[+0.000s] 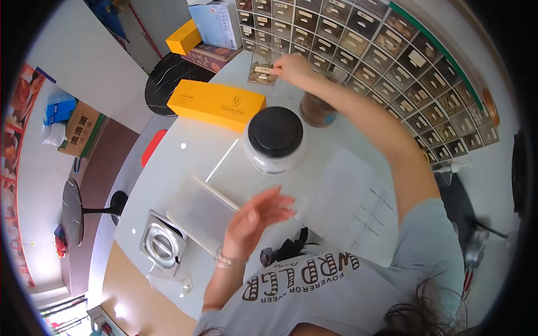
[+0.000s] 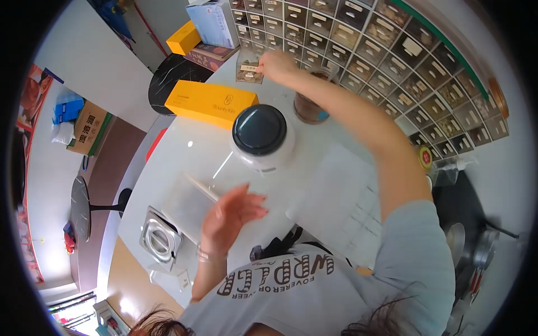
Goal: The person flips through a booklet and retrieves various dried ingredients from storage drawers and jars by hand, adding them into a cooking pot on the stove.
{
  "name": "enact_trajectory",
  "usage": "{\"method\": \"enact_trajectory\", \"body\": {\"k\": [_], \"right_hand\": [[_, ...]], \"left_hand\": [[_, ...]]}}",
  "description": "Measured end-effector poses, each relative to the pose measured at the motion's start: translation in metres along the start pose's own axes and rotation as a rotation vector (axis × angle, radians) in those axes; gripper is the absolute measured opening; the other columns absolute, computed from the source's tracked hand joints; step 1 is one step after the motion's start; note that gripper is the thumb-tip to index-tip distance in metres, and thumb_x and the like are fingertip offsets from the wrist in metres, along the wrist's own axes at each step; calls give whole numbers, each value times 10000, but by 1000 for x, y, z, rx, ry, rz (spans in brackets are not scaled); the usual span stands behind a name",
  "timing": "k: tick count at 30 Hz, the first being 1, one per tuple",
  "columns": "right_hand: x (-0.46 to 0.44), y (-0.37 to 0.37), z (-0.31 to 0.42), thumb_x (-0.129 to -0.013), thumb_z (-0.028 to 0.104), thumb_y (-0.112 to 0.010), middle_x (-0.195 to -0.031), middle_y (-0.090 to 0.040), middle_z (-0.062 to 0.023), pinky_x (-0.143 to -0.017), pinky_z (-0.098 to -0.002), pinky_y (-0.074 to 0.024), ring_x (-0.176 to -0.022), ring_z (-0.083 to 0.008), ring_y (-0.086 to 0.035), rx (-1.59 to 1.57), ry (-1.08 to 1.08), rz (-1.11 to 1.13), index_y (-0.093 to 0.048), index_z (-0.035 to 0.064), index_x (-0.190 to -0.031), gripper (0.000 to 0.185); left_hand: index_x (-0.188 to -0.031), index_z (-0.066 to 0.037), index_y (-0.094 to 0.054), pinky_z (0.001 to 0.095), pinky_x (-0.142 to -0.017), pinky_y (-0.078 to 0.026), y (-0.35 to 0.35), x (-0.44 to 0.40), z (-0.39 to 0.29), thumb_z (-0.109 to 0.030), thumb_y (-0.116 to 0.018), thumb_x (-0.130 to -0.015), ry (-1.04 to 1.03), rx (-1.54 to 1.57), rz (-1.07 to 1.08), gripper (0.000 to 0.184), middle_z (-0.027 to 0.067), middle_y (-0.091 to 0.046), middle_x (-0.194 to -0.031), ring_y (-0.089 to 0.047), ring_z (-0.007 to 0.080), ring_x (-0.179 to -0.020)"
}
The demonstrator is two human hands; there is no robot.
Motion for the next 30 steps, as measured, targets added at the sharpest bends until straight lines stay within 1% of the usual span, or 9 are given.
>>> {"method": "enact_trajectory", "body": {"k": [3,7,10,13,16,23,27,28,30], "right_hand": [[-34,-70,-37,-769,305,-642,-725,-647,-146,-634,-436,-507,-717,-325,-638,27,-174,54,-695,74,-793,238],[-39,-127,-61,-747,279,-649,-708,-647,-129,-616,-408,-503,-682,-314,-630,122,-205,18,-698,83,-775,204],[-34,-153,-64,-761,258,-630,-705,-640,-145,-613,-411,-507,-685,-319,-629,169,-186,137,-686,64,-750,202],[-37,-159,-64,-765,256,-627,-698,-639,-142,-605,-413,-505,-669,-318,-626,149,-138,82,-683,65,-740,200],[-35,-161,-59,-767,263,-628,-688,-639,-132,-600,-416,-502,-657,-319,-623,189,-36,103,-681,70,-733,203],[-51,-142,-61,-776,292,-613,-660,-630,-143,-563,-415,-494,-634,-319,-621,244,-141,93,-671,55,-704,254],[-73,-143,-33,-740,209,-594,-678,-643,-147,-551,-404,-498,-657,-311,-640,322,-104,76,-672,30,-708,198],[-80,-149,-29,-751,113,-551,-800,-666,-150,-594,-420,-515,-754,-297,-655,368,-119,177,-678,51,-797,148],[-83,-141,-18,-757,98,-542,-807,-667,-145,-597,-412,-517,-764,-293,-656,412,-72,200,-681,57,-801,152]], "left_hand": [[-1292,5,-436,425,-914,-439,27,19,2,-488,-563,-822,-3,-88,-62,692,240,-535,-1182,-573,344,-1035],[-1240,26,-487,425,-929,-426,46,24,8,-453,-587,-820,22,-72,-87,644,237,-533,-1185,-554,356,-1068],[-1215,29,-511,428,-946,-411,51,18,12,-446,-596,-816,50,-21,-80,626,230,-537,-1183,-547,355,-1077],[-1212,23,-515,429,-949,-407,60,13,16,-437,-595,-818,66,-3,-65,612,220,-542,-1183,-542,355,-1087],[-1269,32,-457,398,-1008,-353,63,10,20,-354,-549,-879,47,65,32,556,177,-504,-1246,-487,289,-1168],[-1271,40,-451,405,-1007,-351,64,3,24,-322,-551,-878,49,89,55,544,184,-497,-1255,-487,300,-1166],[-1268,39,-457,404,-1004,-353,64,3,22,-327,-556,-874,26,103,43,547,187,-507,-1244,-488,304,-1166],[-1268,39,-457,404,-1004,-353,65,4,22,-327,-556,-874,29,99,43,547,187,-507,-1244,-488,304,-1166],[-1264,35,-464,402,-1003,-353,70,8,23,-323,-562,-871,34,108,12,541,185,-513,-1237,-488,303,-1167]]}}
Point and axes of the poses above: each hand's wrist, its own x-axis away from the middle knuckle, its own y-axis out of the back of the hand, z = x × y, the point moved 9 cm from there along -x, towards the middle knuckle
